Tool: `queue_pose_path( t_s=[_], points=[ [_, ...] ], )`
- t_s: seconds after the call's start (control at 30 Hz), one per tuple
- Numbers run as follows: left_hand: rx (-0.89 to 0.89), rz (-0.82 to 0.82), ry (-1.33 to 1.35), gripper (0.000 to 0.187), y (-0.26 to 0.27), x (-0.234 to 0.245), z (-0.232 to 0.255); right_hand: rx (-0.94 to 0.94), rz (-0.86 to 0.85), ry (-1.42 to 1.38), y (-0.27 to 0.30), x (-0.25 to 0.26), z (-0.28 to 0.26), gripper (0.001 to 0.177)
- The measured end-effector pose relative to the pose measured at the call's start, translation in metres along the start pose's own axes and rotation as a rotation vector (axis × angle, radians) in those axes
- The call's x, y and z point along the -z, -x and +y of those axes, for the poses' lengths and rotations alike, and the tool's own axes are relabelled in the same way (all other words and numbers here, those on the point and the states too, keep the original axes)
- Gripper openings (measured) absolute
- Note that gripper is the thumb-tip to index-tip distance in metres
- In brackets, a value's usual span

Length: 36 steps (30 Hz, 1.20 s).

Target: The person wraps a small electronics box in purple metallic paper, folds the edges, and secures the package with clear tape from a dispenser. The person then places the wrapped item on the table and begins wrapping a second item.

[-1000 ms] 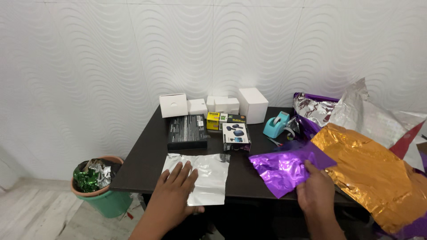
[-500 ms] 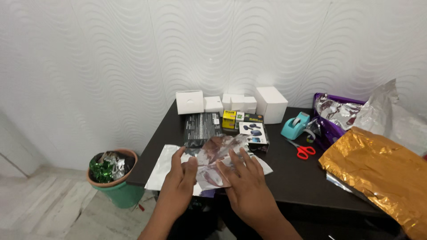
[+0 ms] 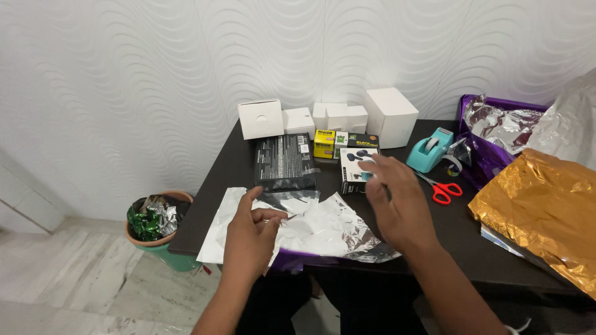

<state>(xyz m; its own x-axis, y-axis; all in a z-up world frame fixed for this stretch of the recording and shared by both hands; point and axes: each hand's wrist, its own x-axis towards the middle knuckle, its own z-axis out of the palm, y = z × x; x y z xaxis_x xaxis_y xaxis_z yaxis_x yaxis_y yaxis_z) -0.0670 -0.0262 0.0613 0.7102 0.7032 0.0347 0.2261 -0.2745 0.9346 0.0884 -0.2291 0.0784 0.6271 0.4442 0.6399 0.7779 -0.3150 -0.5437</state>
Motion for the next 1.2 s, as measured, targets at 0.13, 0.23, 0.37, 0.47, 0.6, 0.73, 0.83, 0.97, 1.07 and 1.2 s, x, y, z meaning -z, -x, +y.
queue_pose_path(
  t_s=[0.13, 0.23, 0.37, 0.47, 0.6, 0.73, 0.83, 0.97, 1.07, 1.2],
  points=[
    [-0.229, 0.028, -0.053, 0.054, 0.001, -0.005, 0.003, -0.2, 0.048, 0.214, -0.029, -0.013, 0.016, 0.065],
    [-0.252, 0.018, -0.051, 0.046, -0.002, -0.012, 0.006, -0.174, -0.022, 0.242, -0.036, -0.027, 0.019, 0.078],
    [-0.346, -0.003, -0.114, 0.04, -0.01, -0.022, 0.009, -0.26, -0.183, 0.34, -0.041, -0.034, 0.024, 0.083],
    [-0.374, 0.001, -0.142, 0.039, -0.01, -0.027, 0.01, -0.322, -0.19, 0.347, -0.043, -0.029, 0.026, 0.076],
    [-0.41, 0.009, -0.129, 0.042, -0.012, -0.025, 0.011, -0.144, -0.003, 0.391, -0.037, -0.004, 0.02, 0.08],
    [-0.4, 0.016, -0.097, 0.044, -0.01, -0.028, 0.004, -0.098, 0.114, 0.333, -0.004, 0.031, 0.002, 0.07],
    [-0.342, 0.032, -0.006, 0.042, -0.011, -0.035, 0.006, -0.04, 0.169, 0.223, 0.027, 0.045, -0.028, 0.065],
    [-0.306, 0.064, -0.033, 0.042, -0.006, -0.04, 0.01, 0.084, 0.128, 0.172, 0.052, 0.047, -0.051, 0.058],
    [-0.453, 0.077, -0.081, 0.046, 0.002, -0.038, 0.015, 0.047, 0.134, 0.14, 0.064, 0.05, -0.057, 0.054],
    [-0.915, 0.317, -0.365, 0.05, 0.028, -0.026, 0.018, 0.016, 0.167, 0.154, 0.072, 0.055, -0.062, 0.054]
  ],
)
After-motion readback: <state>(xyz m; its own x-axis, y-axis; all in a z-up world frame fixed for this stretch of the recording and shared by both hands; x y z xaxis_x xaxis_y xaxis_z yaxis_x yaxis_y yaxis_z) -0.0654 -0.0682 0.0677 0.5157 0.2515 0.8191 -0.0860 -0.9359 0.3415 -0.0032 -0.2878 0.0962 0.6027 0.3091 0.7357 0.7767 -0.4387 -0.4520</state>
